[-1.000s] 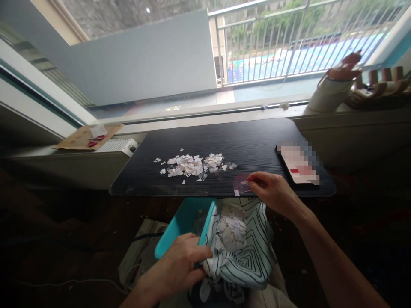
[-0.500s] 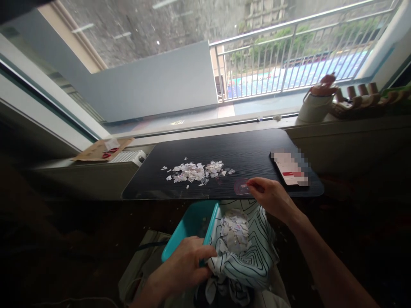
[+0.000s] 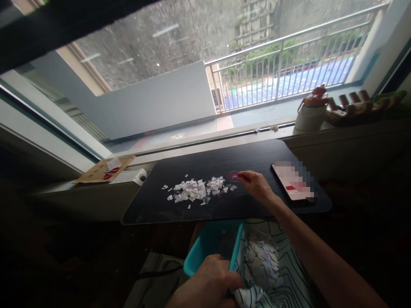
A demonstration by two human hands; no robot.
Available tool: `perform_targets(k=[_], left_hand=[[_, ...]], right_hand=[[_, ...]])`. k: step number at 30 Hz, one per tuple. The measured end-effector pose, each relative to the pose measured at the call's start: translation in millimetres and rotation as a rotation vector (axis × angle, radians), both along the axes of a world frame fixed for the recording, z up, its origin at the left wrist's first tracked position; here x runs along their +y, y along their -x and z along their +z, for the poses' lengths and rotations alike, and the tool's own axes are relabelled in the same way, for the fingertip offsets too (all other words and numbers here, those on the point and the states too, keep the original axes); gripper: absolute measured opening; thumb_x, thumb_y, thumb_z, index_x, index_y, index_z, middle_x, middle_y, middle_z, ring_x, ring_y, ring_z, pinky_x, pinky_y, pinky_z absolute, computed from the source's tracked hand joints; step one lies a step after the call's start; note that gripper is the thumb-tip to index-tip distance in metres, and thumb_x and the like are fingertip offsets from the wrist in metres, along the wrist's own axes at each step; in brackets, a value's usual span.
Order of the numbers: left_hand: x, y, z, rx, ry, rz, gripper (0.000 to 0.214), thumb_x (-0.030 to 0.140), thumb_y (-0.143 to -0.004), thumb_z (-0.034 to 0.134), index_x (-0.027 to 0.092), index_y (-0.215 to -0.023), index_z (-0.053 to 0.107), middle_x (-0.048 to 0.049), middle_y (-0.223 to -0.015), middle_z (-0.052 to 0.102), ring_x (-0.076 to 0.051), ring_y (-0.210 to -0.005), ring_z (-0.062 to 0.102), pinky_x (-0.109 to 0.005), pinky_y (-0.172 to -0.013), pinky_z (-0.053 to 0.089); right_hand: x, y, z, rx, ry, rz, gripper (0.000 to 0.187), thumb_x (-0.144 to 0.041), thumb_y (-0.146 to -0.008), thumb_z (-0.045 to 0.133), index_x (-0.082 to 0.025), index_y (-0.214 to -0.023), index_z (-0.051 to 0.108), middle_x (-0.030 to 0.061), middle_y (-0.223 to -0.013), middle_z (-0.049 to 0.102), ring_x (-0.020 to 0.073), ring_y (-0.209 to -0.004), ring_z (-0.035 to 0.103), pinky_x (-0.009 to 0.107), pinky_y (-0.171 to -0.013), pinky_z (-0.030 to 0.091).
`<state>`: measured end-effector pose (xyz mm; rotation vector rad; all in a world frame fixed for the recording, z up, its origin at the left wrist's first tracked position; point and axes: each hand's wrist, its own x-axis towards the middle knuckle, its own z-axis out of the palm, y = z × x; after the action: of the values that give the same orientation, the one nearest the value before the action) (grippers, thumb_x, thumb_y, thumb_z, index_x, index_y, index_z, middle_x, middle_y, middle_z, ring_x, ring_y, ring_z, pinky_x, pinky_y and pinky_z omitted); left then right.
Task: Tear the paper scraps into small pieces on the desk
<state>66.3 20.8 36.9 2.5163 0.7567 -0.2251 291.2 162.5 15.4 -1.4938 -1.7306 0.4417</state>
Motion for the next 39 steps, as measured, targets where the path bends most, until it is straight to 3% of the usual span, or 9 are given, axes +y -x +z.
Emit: perform_targets(k=[4, 22, 29, 35, 39], left_hand=[[6, -3, 5.8, -0.005, 0.033, -0.035, 0.015, 0.034, -0.075, 0.063, 0.020, -0.073, 0.060, -0.0002, -0.069, 0.059, -0.016, -0.066, 0.056, -0.024, -0.065, 0.038], [26, -19, -3.1, -0.026, 0.015, -0.141, 0.014, 0.033, -0.076, 0.061, 0.020, -0.073, 0.060, -0.0007, -0.068, 0.062, -0.018, -0.066, 0.059, -0.028, -0.065, 0.038], [27, -18, -2.1, -0.038, 0.014, -0.146, 0.013, 0.033, -0.076, 0.061, 0.020, -0.073, 0.058, 0.0002, -0.069, 0.061, -0.017, -0.067, 0.058, -0.027, -0.064, 0.036], [25, -18, -3.5, -0.066, 0.005, -0.147, 0.013, 0.032, -0.075, 0.062, 0.020, -0.072, 0.057, 0.0008, -0.067, 0.059, -0.017, -0.065, 0.057, -0.027, -0.064, 0.035], [23, -18, -5.6, -0.077, -0.020, -0.161, 0.015, 0.034, -0.076, 0.061, 0.021, -0.071, 0.057, 0.0009, -0.063, 0.057, -0.017, -0.064, 0.057, -0.028, -0.064, 0.035]], right_hand=[[-2, 1, -3.6, 0.039, 0.069, 0.068, 0.027, -0.038, -0.080, 0.052, -0.021, -0.092, 0.070, 0.0031, -0.080, 0.072, 0.0178, -0.072, 0.065, 0.026, -0.063, 0.048], [-37, -21, -0.4, 0.004, 0.137, -0.152, 0.024, -0.034, -0.077, 0.056, -0.021, -0.093, 0.069, 0.0018, -0.087, 0.072, 0.0185, -0.077, 0.066, 0.028, -0.070, 0.051], [-40, -6, 5.9, 0.027, 0.195, -0.022, 0.021, -0.033, -0.077, 0.056, -0.021, -0.088, 0.070, 0.0007, -0.080, 0.072, 0.0161, -0.072, 0.066, 0.025, -0.067, 0.051], [-46, -10, 9.4, 0.013, 0.178, -0.061, 0.022, -0.032, -0.077, 0.056, -0.019, -0.091, 0.069, 0.0027, -0.087, 0.072, 0.0171, -0.077, 0.066, 0.026, -0.073, 0.051], [-48, -9, 12.0, 0.000, 0.215, 0.009, 0.020, -0.033, -0.078, 0.056, -0.021, -0.087, 0.069, 0.0013, -0.082, 0.072, 0.0166, -0.074, 0.066, 0.025, -0.069, 0.051]])
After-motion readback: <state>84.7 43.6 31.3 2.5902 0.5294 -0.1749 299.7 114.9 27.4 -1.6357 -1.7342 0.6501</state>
